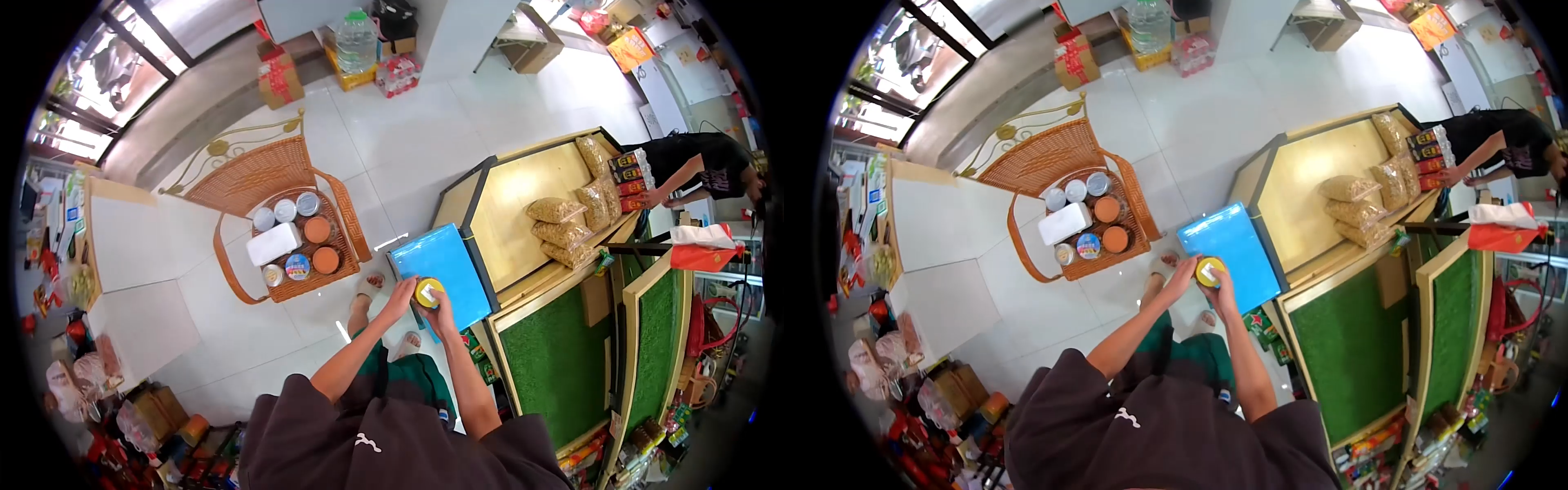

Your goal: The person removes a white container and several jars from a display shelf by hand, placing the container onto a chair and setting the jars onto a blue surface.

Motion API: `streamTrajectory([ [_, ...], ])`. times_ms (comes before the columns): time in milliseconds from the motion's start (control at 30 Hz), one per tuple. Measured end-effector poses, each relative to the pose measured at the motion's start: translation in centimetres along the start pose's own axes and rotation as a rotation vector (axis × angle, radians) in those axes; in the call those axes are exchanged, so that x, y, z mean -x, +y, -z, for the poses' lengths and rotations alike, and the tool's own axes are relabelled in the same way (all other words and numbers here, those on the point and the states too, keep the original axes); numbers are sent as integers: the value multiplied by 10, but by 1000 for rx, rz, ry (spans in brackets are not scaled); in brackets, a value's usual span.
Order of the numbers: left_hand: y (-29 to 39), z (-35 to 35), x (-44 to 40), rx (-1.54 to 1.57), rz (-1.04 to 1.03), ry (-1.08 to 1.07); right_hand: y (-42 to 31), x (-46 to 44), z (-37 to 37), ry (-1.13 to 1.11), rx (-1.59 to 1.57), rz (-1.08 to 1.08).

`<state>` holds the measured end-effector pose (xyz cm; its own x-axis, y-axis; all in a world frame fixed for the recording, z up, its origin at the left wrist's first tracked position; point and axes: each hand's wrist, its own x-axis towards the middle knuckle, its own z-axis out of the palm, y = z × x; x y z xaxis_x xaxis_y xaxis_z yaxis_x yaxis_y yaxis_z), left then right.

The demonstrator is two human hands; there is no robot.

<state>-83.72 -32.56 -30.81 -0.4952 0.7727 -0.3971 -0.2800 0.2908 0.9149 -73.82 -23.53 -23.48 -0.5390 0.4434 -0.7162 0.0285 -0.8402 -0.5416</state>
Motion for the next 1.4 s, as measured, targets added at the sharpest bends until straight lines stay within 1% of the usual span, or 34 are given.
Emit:
streamTrajectory([
  [133, 0, 17, -32, 79, 56, -14, -3, -45, -11, 66, -36, -27],
  [200, -3, 24, -47, 89, 18, -45, -11, -56, -16, 87, -176, -69],
  [233, 5, 22, -54, 143, 16, -26, -9, -63, -14, 94, -173, -40],
  [267, 15, 21, -57, 77, -30, -11, -6, -70, -13, 103, -171, -3],
  [333, 7, 23, -67, 172, 39, -110, -5, -76, -17, 108, -167, 47],
  [400, -4, 27, -71, 207, 130, -108, -16, -73, -30, 164, -149, 4],
  [433, 9, 29, -69, 163, 255, -80, -20, -72, -33, 188, -186, 54],
  [467, 52, 29, -62, 182, 373, -92, -24, -72, -34, 215, -146, 29],
  [500, 33, 34, -75, 158, 348, -185, -27, -70, -35, 238, -104, -6],
  [533, 11, 41, -85, 133, 327, -269, -29, -63, -37, 248, -134, 20],
  [567, 20, 41, -85, 111, 318, -295, -34, -56, -38, 272, -14, 15],
  [600, 34, 42, -81, 71, 298, -259, -36, -49, -39, 296, 106, 5],
  [633, 41, 42, -80, 31, 274, -220, -37, -41, -38, 300, 83, 23],
  [667, 49, 39, -81, 10, 262, -239, -39, -31, -35, 323, 161, 49],
  [700, 51, 39, -83, -108, 79, -205, -41, -22, -32, 350, 232, 76],
  [733, 53, 42, -81, -229, -99, -177, -42, -10, -26, 369, 330, 180],
  [767, 63, 42, -79, -300, -187, -165, -43, 5, -20, 394, 425, 275],
  [800, 64, 41, -79, -332, -187, -195, -50, 24, -22, 390, 306, 394],
  [833, 64, 43, -80, -366, -246, -213, -67, 50, -27, 336, 140, 455],
  [867, 62, 46, -83, -399, -310, -225, -87, 79, -37, 220, -9, 524],
  [900, 57, 49, -86, -432, -313, -240, -105, 105, -49, 146, -154, 603],
  [933, 52, 54, -89, -382, -236, -247, -125, 134, -62, 64, -261, 655],
  [967, 51, 60, -90, -334, -155, -249, -144, 162, -74, -127, -306, 796],
  [1000, 53, 68, -89, -370, -152, -257, -160, 188, -91, -297, -278, 987],
  [1033, 55, 76, -86, -391, -163, -253, -174, 215, -107, -413, -189, 1125],
  [1067, 56, 83, -83, -411, -171, -254, -184, 235, -126, -533, -119, 1320],
  [1100, 55, 91, -78, -445, -156, -272, -211, 264, -148, -720, 47, 1345],
  [1133, 52, 99, -76, -466, -172, -234, -224, 284, -168, -835, 144, 1426],
  [1200, 45, 106, -71, -489, -221, -163, -233, 314, -192, -914, 232, 1509],
  [1233, 51, 106, -63, -441, -163, -148, -233, 323, -200, -937, 260, 1541],
  [1300, 54, 106, -51, -473, -170, -151, -227, 333, -204, -934, 261, 1576],
  [1367, 53, 121, -37, -505, -175, -126, -219, 337, -203, -940, 240, 1602],
  [1400, 43, 127, -37, -519, -161, -125, -217, 340, -203, -944, 233, 1611],
])
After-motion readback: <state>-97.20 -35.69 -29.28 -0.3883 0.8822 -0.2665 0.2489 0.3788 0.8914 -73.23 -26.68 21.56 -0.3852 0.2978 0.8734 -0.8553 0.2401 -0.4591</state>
